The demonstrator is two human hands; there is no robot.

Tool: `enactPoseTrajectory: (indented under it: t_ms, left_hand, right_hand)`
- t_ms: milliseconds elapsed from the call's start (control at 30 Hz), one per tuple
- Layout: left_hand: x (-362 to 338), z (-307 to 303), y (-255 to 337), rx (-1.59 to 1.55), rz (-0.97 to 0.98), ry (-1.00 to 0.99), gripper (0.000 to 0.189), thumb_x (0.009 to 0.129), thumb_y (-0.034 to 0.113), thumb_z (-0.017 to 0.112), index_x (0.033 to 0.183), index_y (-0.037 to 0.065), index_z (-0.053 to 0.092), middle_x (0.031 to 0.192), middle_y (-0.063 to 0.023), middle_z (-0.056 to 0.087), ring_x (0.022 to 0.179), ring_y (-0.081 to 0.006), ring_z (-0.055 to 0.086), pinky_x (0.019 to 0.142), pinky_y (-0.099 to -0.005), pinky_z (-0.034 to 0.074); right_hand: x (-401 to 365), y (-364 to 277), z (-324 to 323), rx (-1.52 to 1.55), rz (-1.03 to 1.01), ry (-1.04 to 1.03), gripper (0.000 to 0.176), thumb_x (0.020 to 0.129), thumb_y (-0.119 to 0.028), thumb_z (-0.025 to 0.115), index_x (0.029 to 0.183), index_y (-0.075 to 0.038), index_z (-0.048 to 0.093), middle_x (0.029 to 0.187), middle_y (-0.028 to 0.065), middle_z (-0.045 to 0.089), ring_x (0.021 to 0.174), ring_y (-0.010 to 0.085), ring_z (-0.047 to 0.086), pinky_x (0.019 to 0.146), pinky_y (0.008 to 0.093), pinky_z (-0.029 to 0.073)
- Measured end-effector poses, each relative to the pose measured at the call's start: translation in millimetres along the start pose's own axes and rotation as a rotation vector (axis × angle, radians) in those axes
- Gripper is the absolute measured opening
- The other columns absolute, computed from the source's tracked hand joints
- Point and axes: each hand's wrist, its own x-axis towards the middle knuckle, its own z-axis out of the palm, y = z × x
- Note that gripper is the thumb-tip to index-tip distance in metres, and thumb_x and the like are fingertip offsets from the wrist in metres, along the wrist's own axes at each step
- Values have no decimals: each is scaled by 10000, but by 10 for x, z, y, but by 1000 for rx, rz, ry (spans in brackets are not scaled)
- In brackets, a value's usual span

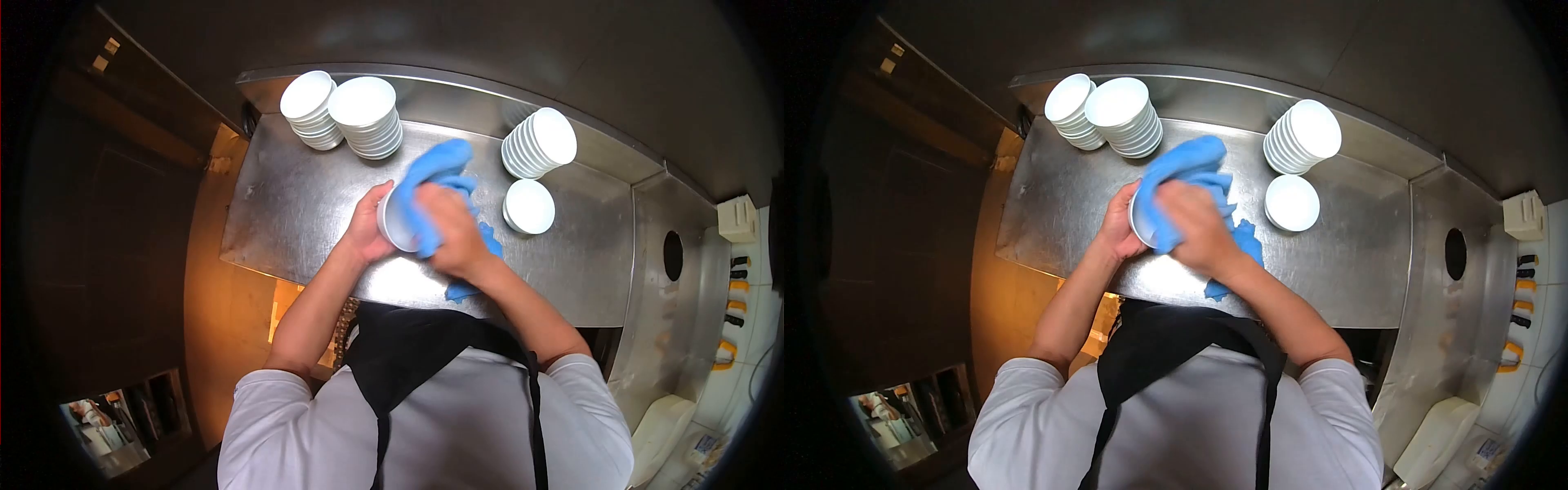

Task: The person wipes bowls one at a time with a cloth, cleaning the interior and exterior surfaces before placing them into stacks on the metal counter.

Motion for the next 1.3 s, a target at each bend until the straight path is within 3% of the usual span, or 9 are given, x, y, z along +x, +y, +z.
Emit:
enactPoseTrajectory:
  t_ms: [167,200,300,400,633,800,1033,1133,1300]
  left_hand:
    - [30,261,30,332,127,66,477,935,315,547,1304,15,514,1231,-145,597,1134,-251,593,1024,-403,464]
    - [65,190,-16,432,208,83,450,927,271,561,1285,3,514,1178,-134,612,1074,-247,615,977,-384,489]
    - [26,96,-39,519,268,154,434,938,274,541,1274,1,519,1142,-138,627,1037,-254,632,950,-380,507]
    - [7,135,114,161,-43,118,461,985,378,483,1232,-1,568,1098,-131,656,1016,-242,647,928,-370,517]
    - [24,194,-151,387,326,177,482,1018,403,428,1253,6,566,1138,-131,648,1087,-240,615,1012,-374,455]
    - [-6,282,131,124,-99,31,476,986,412,436,1192,17,604,1117,-153,666,1028,-275,644,950,-409,497]
    - [63,36,-67,-20,-145,179,401,969,361,473,1094,24,651,1054,-133,692,990,-267,660,931,-410,513]
    - [95,-64,-193,33,22,178,421,994,321,451,1239,6,585,1205,-134,647,1124,-272,610,1040,-426,443]
    - [-129,95,-64,76,73,-150,513,1006,346,490,1362,-24,471,1353,-151,558,1269,-278,521,1136,-454,332]
  right_hand:
    - [-321,355,470,-333,-116,-235,633,809,-200,703,1331,69,467,1291,255,528,1263,419,469,1107,498,317]
    - [-293,45,533,-7,187,-18,606,794,-185,722,1291,75,492,1283,254,535,1247,425,477,1093,492,331]
    - [-166,-54,384,660,749,-378,584,753,-177,760,1228,60,517,1201,248,573,1158,428,524,1001,473,390]
    - [-153,25,324,-44,-75,-120,467,759,-172,748,1157,20,597,1083,217,637,1060,391,584,942,468,418]
    - [-38,-76,225,350,796,-256,339,770,-232,793,996,-14,664,988,183,677,1039,350,636,915,477,449]
    - [-164,69,291,-382,-99,-173,490,756,-317,784,1108,-6,644,1113,202,640,1111,370,598,1118,564,312]
    - [-342,46,341,142,286,-236,308,831,-210,735,1052,-7,666,906,158,675,861,289,653,926,432,471]
    - [-256,46,133,702,723,-77,271,902,-218,686,1067,-4,673,892,74,687,821,139,628,802,314,500]
    - [-93,317,-15,715,774,405,272,972,-251,614,1034,6,678,848,9,668,772,84,581,700,277,497]
